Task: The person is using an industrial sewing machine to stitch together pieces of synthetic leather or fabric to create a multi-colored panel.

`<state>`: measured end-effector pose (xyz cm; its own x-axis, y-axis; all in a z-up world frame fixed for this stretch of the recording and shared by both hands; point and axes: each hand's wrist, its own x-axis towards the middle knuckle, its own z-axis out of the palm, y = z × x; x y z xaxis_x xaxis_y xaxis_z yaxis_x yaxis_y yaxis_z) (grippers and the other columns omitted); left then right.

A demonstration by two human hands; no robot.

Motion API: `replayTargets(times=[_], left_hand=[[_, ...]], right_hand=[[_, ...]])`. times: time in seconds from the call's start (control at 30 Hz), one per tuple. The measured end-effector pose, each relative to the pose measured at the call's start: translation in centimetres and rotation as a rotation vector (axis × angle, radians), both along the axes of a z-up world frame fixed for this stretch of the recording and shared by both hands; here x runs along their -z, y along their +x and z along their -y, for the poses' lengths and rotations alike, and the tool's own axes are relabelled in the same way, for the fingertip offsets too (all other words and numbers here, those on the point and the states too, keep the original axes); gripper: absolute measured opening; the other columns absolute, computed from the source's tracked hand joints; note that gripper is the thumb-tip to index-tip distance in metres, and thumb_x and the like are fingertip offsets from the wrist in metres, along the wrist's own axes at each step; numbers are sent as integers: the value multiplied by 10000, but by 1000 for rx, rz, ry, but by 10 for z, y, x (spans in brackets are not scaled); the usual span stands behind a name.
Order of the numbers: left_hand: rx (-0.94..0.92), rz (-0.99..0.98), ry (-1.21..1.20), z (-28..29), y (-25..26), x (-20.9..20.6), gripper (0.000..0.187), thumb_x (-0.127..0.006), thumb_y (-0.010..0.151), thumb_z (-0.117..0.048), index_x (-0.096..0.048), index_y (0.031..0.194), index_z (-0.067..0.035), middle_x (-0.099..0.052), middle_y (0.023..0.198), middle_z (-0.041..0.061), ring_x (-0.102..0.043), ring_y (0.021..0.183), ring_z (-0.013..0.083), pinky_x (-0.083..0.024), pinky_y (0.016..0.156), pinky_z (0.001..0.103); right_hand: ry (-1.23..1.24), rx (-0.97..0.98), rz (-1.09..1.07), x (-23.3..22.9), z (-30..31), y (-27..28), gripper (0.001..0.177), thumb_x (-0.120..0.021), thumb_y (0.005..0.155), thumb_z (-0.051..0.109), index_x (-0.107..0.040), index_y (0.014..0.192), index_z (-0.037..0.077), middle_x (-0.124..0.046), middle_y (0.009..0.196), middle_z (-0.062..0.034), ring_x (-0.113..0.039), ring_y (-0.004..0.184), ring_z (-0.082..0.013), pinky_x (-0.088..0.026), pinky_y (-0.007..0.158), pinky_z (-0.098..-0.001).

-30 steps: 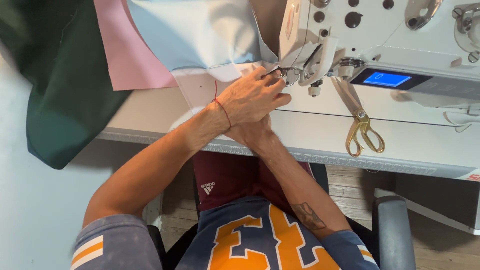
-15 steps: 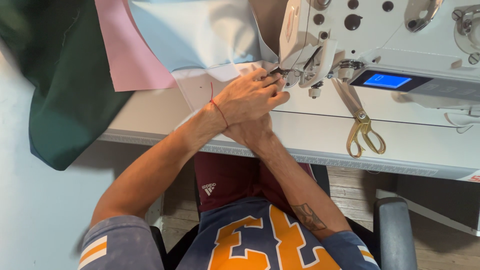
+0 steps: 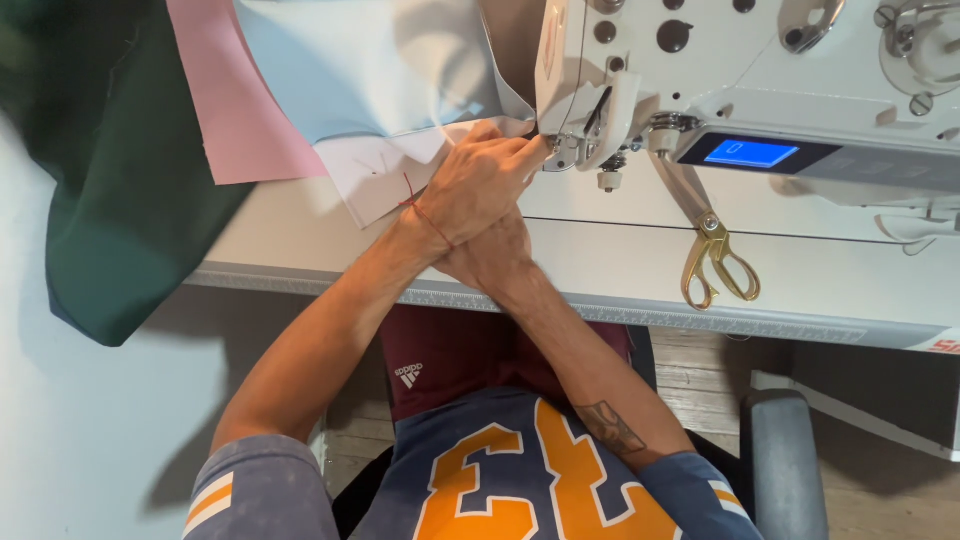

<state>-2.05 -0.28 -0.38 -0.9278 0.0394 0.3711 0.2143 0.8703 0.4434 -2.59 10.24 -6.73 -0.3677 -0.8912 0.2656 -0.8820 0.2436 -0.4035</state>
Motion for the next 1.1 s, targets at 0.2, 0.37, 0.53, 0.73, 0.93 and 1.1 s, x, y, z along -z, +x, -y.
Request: replayTargets(times=[0.2, 0.37, 0.53, 0.73, 0.93, 1.1], left_hand=[[2, -38, -21, 3, 1, -1, 264, -627, 942, -33, -613, 1205, -36, -718, 889, 16, -635, 749, 214, -465, 869, 361], [-32, -66, -106, 6, 6, 1, 127, -638, 990, -80, -605, 1107, -43, -709, 879, 24, -680, 819, 173, -458, 818, 352], [-68, -74, -115, 2, 7, 9, 93, -643, 1020, -86, -653, 1111, -69, -727, 892, 18, -685, 809, 154, -481, 806, 330], [-49, -253, -244, -8, 14, 9, 142, -642, 996, -78, -712, 1119, -66, -756, 1115, 27, -702, 1065, 133, -494, 898, 307], [-145, -214, -435, -16, 19, 4, 163, -647, 963, -99, -713, 1109, -66, -731, 1198, 37, -645, 1246, 151, -489, 1013, 332], [-134, -180, -435, -11, 16, 8, 142, -656, 959, -109, -701, 1088, -70, -732, 1165, 37, -645, 1242, 152, -481, 1005, 342]], right_hand=[[58, -130, -158, -45, -43, -4, 677, -656, 935, 537, -588, 1394, 44, -616, 1373, -176, -537, 1330, -343, -405, 1126, -484], [-9, -154, 866, -82, -114, -47, 288, -721, 959, 202, -723, 1176, 13, -755, 1154, -148, -708, 1067, -269, -592, 912, -375], [-404, 395, 932, -65, -147, -104, 139, -723, 1015, -1, -684, 1142, -40, -742, 1029, -125, -731, 889, -165, -621, 718, -291], [-232, 384, 809, -48, -128, -136, 263, -772, 925, -49, -675, 1169, -68, -734, 1142, -98, -734, 945, -153, -617, 720, -262], [-516, 288, 894, -17, -114, -148, 399, -718, 945, -95, -560, 1310, -58, -669, 1197, -102, -702, 1049, -167, -610, 825, -277], [-517, 295, 827, -22, -107, -147, 405, -746, 975, -87, -554, 1330, -47, -682, 1236, -110, -711, 1110, -187, -630, 903, -302]])
